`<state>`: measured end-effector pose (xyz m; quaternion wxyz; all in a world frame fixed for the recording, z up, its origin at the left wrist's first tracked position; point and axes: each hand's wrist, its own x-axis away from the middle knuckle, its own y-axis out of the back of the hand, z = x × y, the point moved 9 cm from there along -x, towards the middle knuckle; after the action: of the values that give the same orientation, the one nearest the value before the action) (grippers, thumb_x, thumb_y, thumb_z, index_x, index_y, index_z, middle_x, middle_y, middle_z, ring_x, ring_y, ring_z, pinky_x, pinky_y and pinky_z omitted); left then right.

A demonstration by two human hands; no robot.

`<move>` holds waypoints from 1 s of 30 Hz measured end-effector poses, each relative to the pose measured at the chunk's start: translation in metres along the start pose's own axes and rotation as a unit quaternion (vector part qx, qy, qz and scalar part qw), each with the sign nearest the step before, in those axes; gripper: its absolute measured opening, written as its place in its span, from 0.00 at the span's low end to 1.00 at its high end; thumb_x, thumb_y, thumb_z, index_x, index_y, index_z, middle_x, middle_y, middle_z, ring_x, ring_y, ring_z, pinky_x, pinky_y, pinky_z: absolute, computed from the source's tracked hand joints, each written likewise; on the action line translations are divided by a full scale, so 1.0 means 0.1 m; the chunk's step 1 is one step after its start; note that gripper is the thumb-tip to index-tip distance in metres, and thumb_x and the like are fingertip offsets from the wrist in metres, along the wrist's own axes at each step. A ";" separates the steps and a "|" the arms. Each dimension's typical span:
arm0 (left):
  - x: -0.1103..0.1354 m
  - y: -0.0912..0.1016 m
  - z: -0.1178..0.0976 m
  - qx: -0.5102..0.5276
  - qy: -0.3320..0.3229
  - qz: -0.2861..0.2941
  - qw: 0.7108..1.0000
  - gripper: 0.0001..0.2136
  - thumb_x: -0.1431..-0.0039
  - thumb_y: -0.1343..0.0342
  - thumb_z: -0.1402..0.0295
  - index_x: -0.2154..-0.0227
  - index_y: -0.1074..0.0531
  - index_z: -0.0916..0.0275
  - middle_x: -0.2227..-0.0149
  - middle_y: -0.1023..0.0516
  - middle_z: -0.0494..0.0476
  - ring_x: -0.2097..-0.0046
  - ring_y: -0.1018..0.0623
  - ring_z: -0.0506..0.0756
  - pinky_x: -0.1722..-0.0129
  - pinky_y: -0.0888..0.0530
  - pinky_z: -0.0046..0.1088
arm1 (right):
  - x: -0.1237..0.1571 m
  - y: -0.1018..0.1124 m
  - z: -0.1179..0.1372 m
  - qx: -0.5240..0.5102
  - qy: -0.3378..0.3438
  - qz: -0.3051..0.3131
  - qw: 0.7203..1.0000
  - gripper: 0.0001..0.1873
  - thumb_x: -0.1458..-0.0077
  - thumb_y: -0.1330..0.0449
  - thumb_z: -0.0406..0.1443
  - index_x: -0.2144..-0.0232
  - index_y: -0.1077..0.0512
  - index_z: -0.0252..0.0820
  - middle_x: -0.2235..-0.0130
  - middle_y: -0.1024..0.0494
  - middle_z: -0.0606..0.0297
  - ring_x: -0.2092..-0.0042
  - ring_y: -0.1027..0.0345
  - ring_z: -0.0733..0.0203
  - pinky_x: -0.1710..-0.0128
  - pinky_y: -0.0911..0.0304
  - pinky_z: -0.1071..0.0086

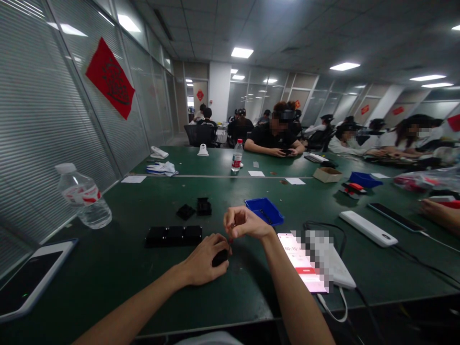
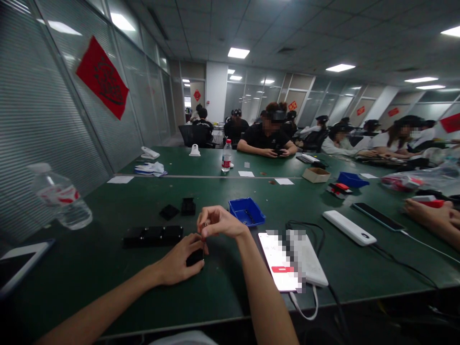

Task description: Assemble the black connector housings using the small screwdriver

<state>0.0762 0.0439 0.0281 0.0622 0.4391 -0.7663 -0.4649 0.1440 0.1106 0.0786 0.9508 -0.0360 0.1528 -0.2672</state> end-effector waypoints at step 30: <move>-0.02 0.03 -0.03 0.022 -0.001 -0.005 1.000 0.13 0.45 0.41 0.74 0.56 0.27 0.59 0.50 0.26 0.59 0.48 0.26 0.61 0.44 0.28 0.42 | -0.01 -0.01 0.09 0.007 0.010 -0.007 1.000 0.23 0.59 0.21 0.33 0.72 0.34 0.38 0.70 0.25 0.71 0.74 0.32 0.72 0.76 0.38 0.79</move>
<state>0.0766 0.0436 0.0329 0.0498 0.4434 -0.7742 -0.4489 0.1453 0.1097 0.0872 0.9475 -0.0281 0.1605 -0.2752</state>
